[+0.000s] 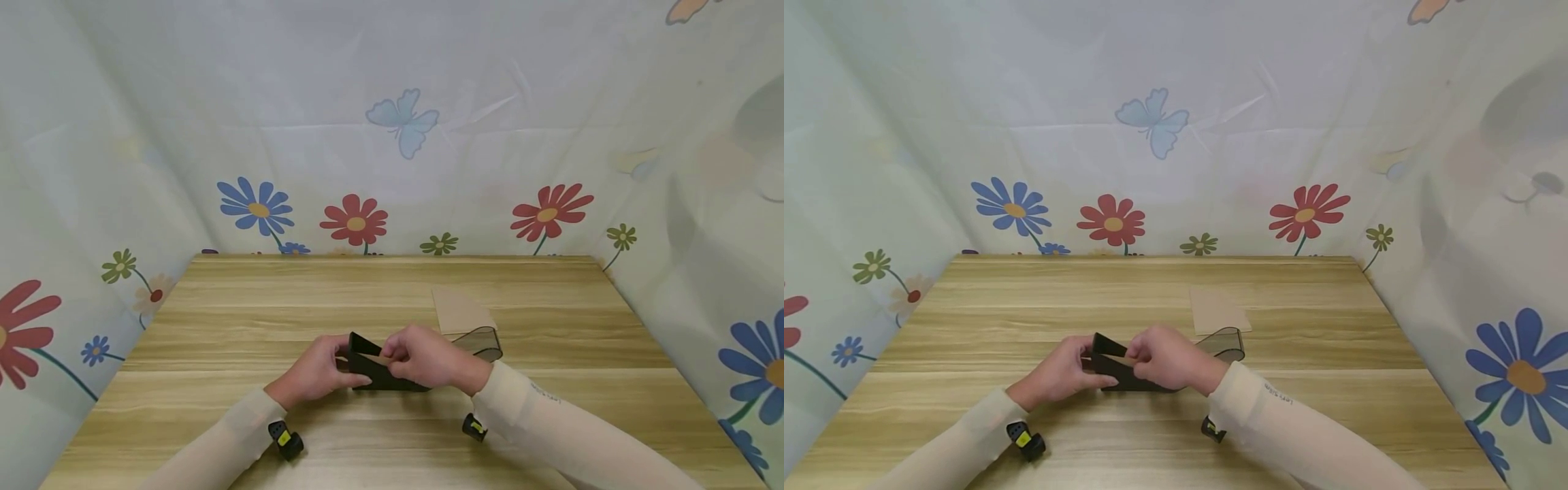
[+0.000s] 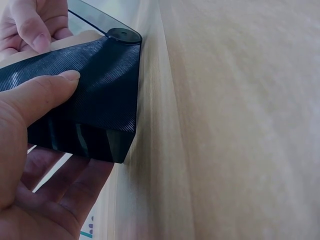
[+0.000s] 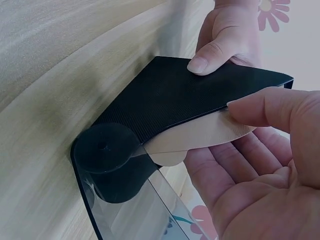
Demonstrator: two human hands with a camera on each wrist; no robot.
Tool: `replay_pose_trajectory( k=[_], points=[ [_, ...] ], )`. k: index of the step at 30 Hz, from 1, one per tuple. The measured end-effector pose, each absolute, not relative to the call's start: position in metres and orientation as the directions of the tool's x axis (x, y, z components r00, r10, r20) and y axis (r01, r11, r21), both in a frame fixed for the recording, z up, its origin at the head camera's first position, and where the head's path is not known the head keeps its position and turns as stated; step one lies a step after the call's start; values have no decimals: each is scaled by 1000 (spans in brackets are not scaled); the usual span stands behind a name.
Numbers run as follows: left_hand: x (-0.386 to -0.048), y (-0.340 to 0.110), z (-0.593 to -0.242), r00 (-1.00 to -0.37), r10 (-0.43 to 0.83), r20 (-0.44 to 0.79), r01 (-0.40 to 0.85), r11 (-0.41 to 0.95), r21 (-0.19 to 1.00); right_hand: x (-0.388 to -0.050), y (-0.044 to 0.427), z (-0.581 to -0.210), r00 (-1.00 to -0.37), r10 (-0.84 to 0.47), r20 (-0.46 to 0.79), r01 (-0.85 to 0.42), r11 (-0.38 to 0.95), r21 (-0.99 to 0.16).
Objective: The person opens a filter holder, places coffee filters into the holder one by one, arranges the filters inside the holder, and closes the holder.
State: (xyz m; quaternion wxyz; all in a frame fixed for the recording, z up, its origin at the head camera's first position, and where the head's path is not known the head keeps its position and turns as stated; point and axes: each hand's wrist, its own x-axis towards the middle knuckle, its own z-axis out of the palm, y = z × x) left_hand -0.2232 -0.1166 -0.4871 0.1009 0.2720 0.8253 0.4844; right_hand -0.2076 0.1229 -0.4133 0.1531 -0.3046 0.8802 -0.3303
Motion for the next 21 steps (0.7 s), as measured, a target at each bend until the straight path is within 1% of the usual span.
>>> replay_pose_trajectory(
  k=[12, 21],
  points=[
    [-223, -117, -487, -833, 545, 102, 358, 388, 849, -209, 124, -411, -758, -648, -77, -427, 582, -692],
    [-223, -117, -487, -831, 545, 108, 371, 400, 838, -207, 125, -410, -776, -623, -98, -390, 597, -701]
  ],
)
